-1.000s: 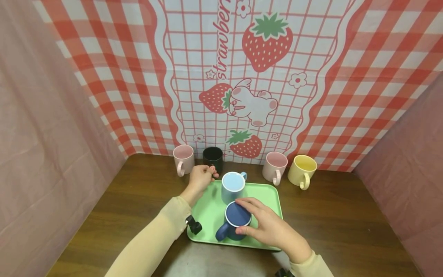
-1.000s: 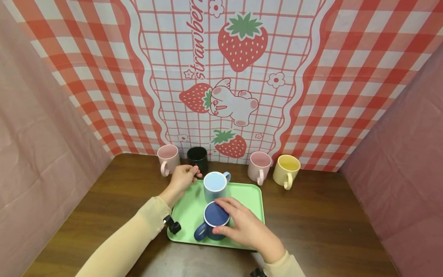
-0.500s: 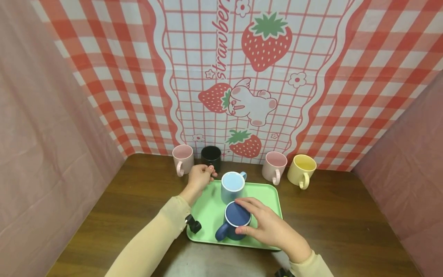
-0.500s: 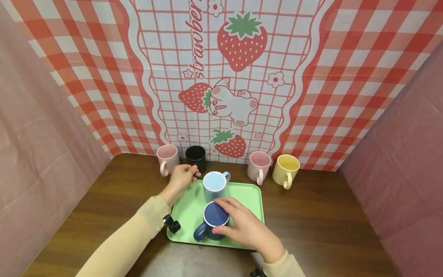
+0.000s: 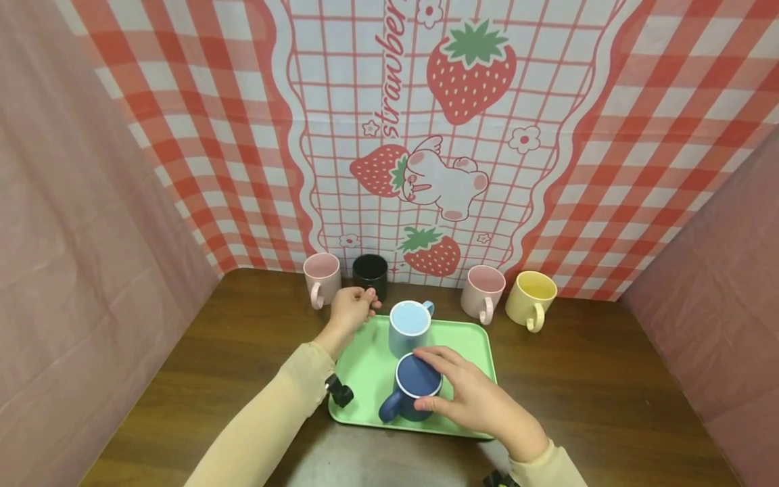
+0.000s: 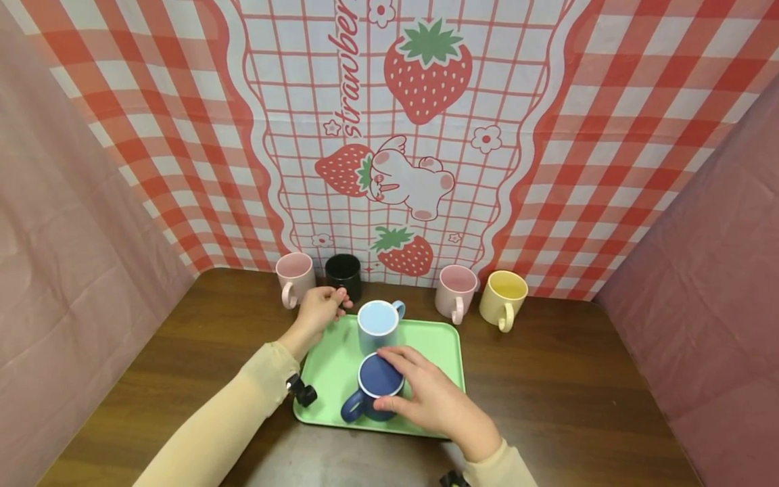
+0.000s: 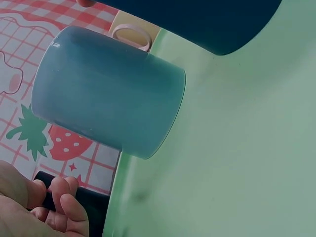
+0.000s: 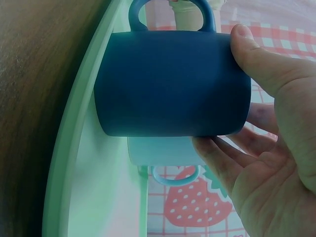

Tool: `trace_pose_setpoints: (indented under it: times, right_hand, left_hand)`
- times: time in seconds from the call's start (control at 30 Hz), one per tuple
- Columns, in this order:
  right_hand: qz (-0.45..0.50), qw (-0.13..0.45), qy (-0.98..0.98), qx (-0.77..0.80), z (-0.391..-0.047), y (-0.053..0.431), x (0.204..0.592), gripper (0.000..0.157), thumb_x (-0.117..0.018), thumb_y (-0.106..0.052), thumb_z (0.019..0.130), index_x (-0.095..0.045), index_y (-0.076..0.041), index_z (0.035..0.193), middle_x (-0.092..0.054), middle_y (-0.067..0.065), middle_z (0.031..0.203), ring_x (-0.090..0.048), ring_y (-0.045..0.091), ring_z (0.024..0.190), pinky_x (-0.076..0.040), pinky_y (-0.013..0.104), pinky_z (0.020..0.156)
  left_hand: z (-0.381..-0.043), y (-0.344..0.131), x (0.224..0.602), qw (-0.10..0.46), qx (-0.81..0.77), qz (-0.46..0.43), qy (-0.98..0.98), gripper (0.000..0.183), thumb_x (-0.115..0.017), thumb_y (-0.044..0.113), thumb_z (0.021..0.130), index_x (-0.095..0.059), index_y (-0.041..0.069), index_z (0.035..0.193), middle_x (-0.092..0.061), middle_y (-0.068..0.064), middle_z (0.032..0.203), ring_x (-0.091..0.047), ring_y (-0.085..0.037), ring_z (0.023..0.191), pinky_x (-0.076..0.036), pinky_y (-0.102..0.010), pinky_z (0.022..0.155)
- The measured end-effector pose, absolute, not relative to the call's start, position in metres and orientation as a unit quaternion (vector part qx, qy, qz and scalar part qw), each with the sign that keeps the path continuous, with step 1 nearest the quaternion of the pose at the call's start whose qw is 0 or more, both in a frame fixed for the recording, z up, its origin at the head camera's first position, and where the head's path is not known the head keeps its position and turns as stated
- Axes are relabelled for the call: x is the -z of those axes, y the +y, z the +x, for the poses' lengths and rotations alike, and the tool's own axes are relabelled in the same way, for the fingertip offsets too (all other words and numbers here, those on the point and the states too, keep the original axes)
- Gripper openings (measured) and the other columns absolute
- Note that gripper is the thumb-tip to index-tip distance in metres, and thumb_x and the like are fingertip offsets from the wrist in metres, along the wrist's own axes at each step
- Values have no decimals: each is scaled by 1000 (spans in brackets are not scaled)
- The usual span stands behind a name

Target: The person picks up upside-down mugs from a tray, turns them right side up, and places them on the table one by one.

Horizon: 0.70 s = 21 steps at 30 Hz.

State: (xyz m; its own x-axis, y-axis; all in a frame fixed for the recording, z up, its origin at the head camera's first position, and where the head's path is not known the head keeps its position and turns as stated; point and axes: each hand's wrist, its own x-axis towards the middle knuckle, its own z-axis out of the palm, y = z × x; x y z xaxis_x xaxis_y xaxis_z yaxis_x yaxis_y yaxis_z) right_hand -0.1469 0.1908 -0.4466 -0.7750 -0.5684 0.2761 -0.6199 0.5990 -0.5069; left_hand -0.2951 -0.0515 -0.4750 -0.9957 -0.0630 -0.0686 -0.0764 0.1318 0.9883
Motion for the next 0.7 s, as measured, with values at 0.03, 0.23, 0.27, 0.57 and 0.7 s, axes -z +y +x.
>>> trace_pose_setpoints:
  times: [0.03,0.23,0.27,0.57,0.7]
  right_hand:
    - [332,42,-894,-300,-147,191,447,74,-75,-53,85,-54,-15,145,-55,-4,139,-55,13,123,-52,37,98]
    - [330,38,-894,-302,-147,190,446,74,-75,-53,85,-53,-16,145,-55,-4,138,-55,12,123,-52,36,98]
    - [330,37,-893,-302,-147,190,446,74,-75,-53,85,-53,-16,145,-55,-5,138,-55,12,123,-52,36,98]
    - [326,34,-895,-302,-147,190,445,73,-76,-51,85,-54,-16,145,-54,-5,139,-55,11,124,-52,36,98]
    - [324,33,-896,-303,-146,190,444,73,-76,-51,85,-54,-16,145,-54,-5,139,-55,11,123,-52,36,98]
  left_hand:
    - [-295,-52,475,6,-656,-46,753,32,-57,20,104,-70,-9,104,-74,-14,87,-60,-11,61,-47,-20,51]
    - [-293,-54,473,10,-644,-49,764,29,-59,21,104,-70,-5,103,-74,-14,91,-63,-13,65,-50,-22,55]
    - [-293,-55,472,10,-640,-50,766,28,-59,22,104,-70,-5,102,-75,-14,91,-64,-13,65,-51,-23,55]
    - [-288,-58,469,12,-623,-48,781,25,-60,19,103,-67,-3,111,-75,-14,96,-67,-16,71,-54,-27,61]
    - [-286,-61,467,7,-613,-42,789,24,-60,16,102,-67,-4,112,-75,-13,97,-69,-15,73,-55,-27,61]
